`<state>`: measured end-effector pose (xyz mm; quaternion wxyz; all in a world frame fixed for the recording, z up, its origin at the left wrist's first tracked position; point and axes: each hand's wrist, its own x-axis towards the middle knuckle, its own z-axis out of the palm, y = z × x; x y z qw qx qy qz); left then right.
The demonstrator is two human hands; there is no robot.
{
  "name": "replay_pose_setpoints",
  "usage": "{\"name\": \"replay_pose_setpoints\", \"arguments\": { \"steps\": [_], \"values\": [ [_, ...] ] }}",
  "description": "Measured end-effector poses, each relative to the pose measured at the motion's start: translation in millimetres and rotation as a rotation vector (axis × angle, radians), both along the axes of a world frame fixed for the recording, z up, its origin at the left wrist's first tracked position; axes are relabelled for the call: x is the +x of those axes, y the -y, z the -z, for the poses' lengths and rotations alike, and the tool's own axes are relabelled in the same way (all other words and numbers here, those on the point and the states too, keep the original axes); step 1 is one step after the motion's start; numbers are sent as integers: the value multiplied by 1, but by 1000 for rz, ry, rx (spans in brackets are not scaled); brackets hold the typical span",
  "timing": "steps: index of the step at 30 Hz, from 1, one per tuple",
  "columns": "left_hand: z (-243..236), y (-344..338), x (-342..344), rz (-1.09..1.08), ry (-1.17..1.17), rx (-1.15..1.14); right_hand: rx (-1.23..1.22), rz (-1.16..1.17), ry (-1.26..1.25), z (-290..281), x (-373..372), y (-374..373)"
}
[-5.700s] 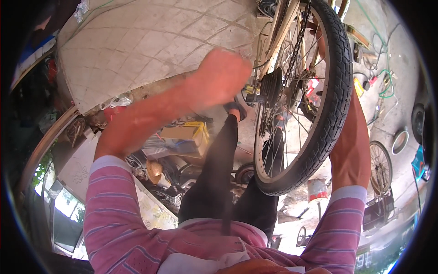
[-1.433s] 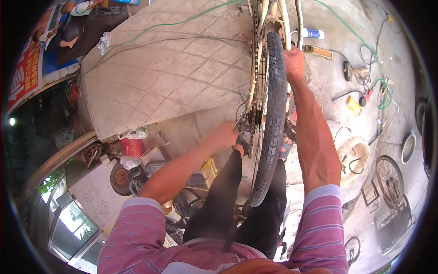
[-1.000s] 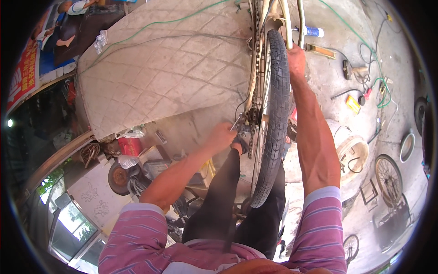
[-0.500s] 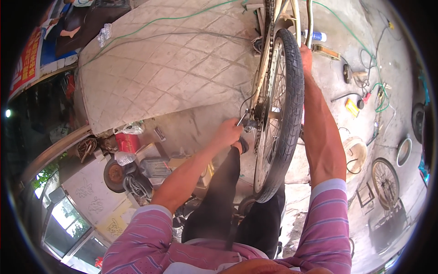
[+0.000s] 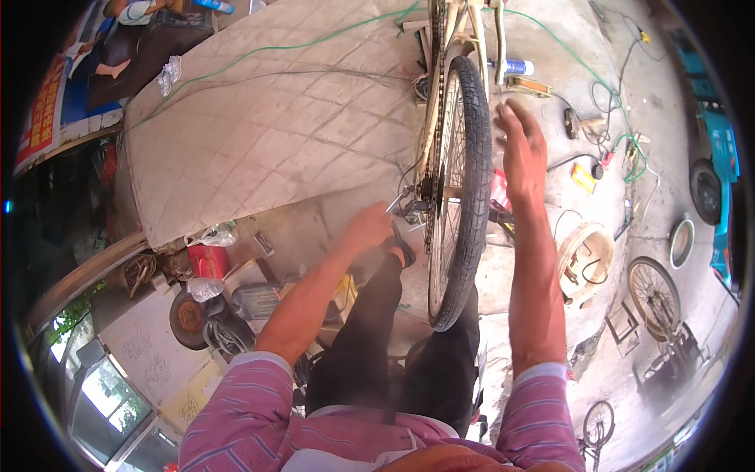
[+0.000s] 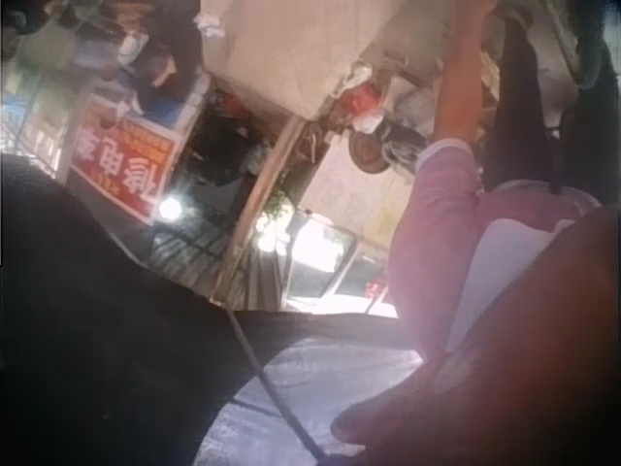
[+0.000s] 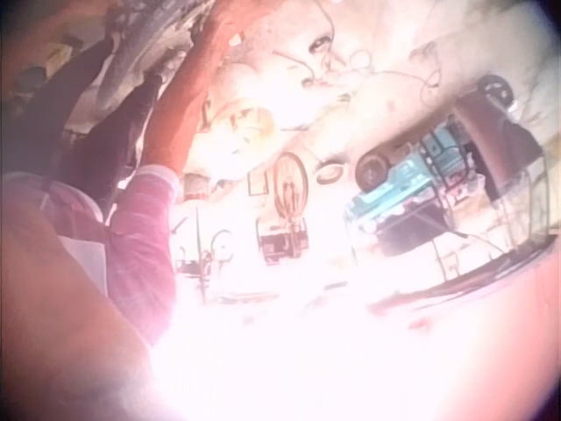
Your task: The person repairs a bicycle wheel by loosening and tightening nuts on the axle with a wrench, adjusting the chain, and turning the wheel to check its movement.
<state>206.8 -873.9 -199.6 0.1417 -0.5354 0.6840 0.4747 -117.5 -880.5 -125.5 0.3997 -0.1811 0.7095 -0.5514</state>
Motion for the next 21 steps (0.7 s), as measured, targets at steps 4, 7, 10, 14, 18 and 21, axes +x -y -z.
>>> {"name": "replay_pose_setpoints", "arguments": {
  "steps": [4,7,10,14,18,21],
  "values": [
    [-5,21,4,307,113,-115,-17,-150,103,-75,26,-43],
    [9,35,16,66,125,40,-46,-164,117,-75,36,-55],
    [9,37,16,-274,-42,106,-82,-146,168,-84,49,-73],
    [-11,34,-3,-574,-323,197,-91,-178,-43,-76,93,-160],
    [8,25,-7,-562,-353,158,91,-336,-227,-66,146,-276],
    [2,23,-15,-597,-385,175,281,-572,-284,-51,154,-337]
  ]
}}
